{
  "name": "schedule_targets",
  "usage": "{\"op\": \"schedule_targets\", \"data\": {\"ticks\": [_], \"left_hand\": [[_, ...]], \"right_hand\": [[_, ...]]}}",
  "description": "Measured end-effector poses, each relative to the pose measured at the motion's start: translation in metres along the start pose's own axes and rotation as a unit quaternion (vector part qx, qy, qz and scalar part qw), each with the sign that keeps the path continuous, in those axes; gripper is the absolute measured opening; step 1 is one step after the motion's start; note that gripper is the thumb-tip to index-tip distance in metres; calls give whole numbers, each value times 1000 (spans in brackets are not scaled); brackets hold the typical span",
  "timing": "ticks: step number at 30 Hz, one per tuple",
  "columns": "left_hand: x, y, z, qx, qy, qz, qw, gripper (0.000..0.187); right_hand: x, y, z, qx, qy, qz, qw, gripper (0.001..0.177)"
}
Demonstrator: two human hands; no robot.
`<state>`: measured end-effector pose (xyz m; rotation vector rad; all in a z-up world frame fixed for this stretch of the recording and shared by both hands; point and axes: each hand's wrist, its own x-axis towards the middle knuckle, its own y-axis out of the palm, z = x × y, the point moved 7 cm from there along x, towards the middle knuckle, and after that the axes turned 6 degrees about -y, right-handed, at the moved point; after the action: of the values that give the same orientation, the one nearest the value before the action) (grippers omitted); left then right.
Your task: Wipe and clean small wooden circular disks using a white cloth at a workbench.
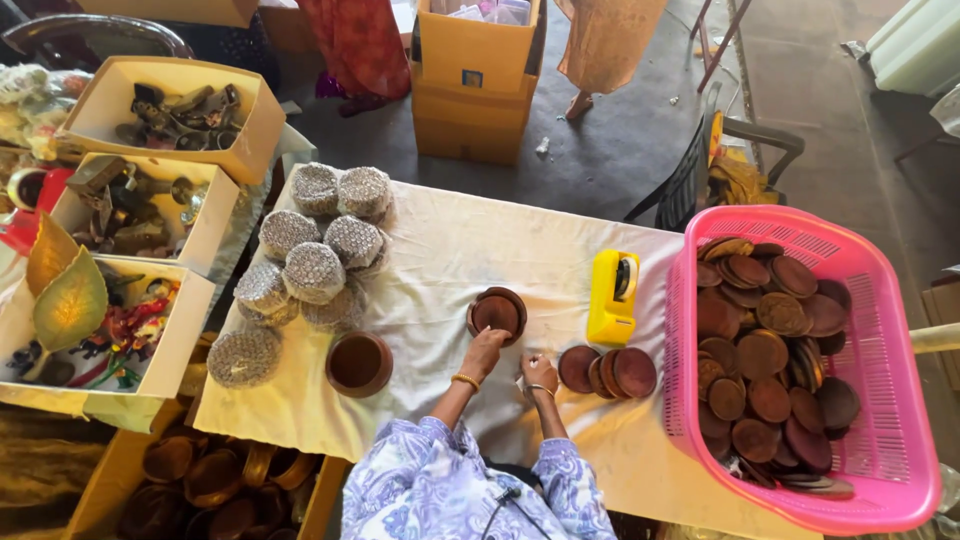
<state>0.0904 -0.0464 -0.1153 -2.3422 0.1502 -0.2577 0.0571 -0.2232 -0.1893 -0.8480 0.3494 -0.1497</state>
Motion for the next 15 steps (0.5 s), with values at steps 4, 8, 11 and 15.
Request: {"op": "schedule_targets", "data": {"ticks": [4,8,11,15], "left_hand": [[-10,-10,-6,-6,14,-15,1000,35],[-32,-19,-24,25,22,-41,999,36],[-50,-24,-29,85,31,-55,994,50],[-61,-25,-29,105,-33,-49,993,73]], "right_hand": [[4,6,-4,19,2,32,999,44],[-6,-13,-3,134,-8,45,990,37],[-12,-63,-3,118,-25,-73,990,31],[-26,-137,-19,6,-103,-259,960,24]]}}
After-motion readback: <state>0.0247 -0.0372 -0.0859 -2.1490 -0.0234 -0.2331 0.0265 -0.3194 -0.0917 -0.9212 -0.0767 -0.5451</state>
